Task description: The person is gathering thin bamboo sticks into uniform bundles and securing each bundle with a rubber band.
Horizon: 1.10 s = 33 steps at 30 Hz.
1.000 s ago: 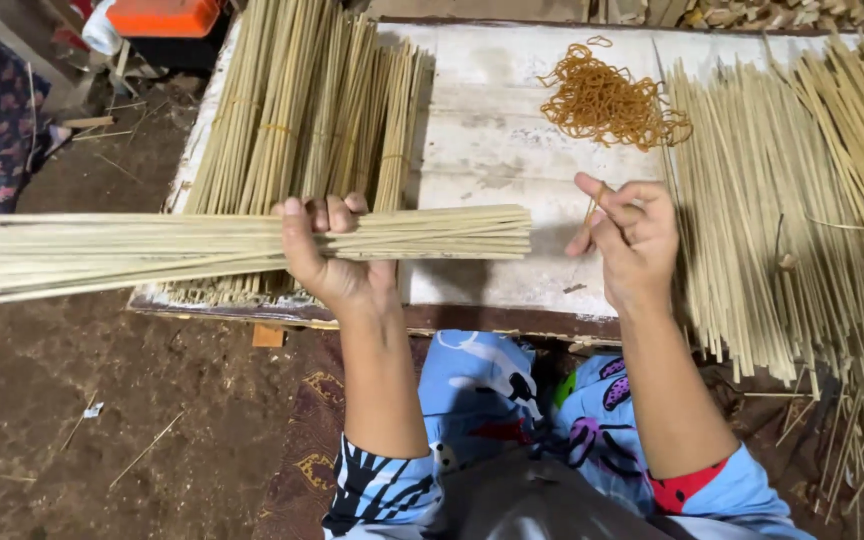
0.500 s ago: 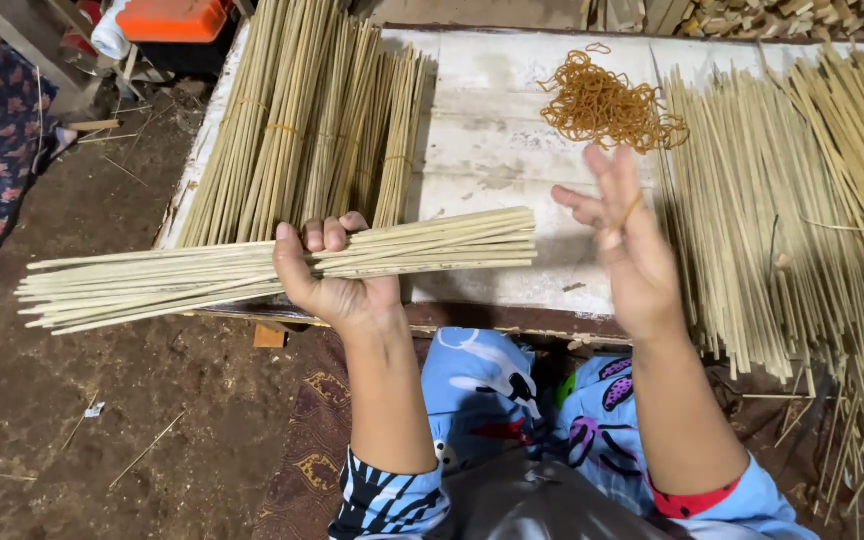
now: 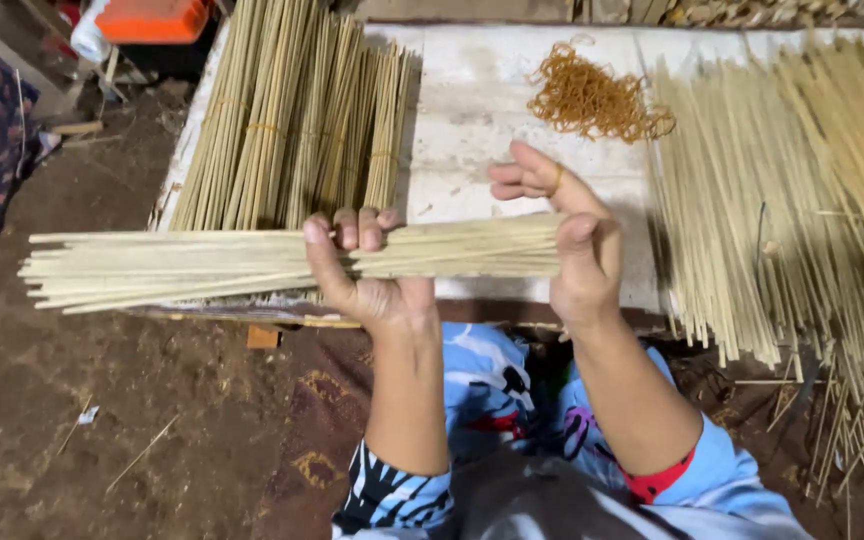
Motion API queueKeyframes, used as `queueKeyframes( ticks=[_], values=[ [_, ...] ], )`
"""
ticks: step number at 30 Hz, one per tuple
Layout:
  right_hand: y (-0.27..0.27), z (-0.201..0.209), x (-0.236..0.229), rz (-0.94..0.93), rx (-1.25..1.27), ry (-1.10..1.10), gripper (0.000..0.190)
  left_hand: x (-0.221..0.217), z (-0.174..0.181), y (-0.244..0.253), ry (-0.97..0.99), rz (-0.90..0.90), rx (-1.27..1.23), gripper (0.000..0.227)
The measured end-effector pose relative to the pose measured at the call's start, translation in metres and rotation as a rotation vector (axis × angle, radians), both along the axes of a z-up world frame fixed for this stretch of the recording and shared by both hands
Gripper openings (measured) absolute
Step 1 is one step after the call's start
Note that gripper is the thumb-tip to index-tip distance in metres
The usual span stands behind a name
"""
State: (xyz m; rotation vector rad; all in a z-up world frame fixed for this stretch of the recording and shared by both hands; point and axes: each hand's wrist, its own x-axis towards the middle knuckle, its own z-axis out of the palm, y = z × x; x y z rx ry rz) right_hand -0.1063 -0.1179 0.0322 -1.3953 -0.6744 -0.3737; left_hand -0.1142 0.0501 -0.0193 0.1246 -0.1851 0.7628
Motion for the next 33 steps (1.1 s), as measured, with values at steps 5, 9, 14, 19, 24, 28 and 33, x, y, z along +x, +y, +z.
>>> queueKeyframes(
  ticks=[5, 9, 14, 19, 24, 28, 33],
  values=[
    [0.0, -0.016, 0.007, -0.05, 0.007, -0.016, 0.086, -0.007, 0.012, -0.009, -0.111, 0.045, 0.079, 0.015],
    [-0.002, -0.032, 0.006, 0.055, 0.024, 0.03, 0.087, -0.022, 0.014, -0.005, -0.044, 0.092, 0.206, 0.006],
    [-0.056, -0.031, 0.029, 0.246, 0.034, 0.078, 0.078, -0.026, 0.021, 0.028, -0.068, 0.077, 0.18, 0.01],
    [-0.106, -0.038, 0.004, 0.247, -0.005, -0.102, 0.035, -0.036, 0.043, 0.029, -0.184, 0.069, 0.13, 0.019],
    [-0.089, -0.009, -0.021, -0.036, -0.312, -0.091, 0.054, -0.032, 0.039, 0.018, -0.126, 0.032, 0.044, 0.02],
    [-0.064, 0.002, -0.029, -0.135, -0.431, -0.214, 0.059, -0.034, 0.038, 0.016, -0.109, 0.006, 0.029, 0.02],
    [-0.062, -0.011, -0.021, 0.042, 0.192, 0.12, 0.048, -0.037, 0.042, 0.013, -0.07, -0.018, -0.04, 0.018]
  ],
)
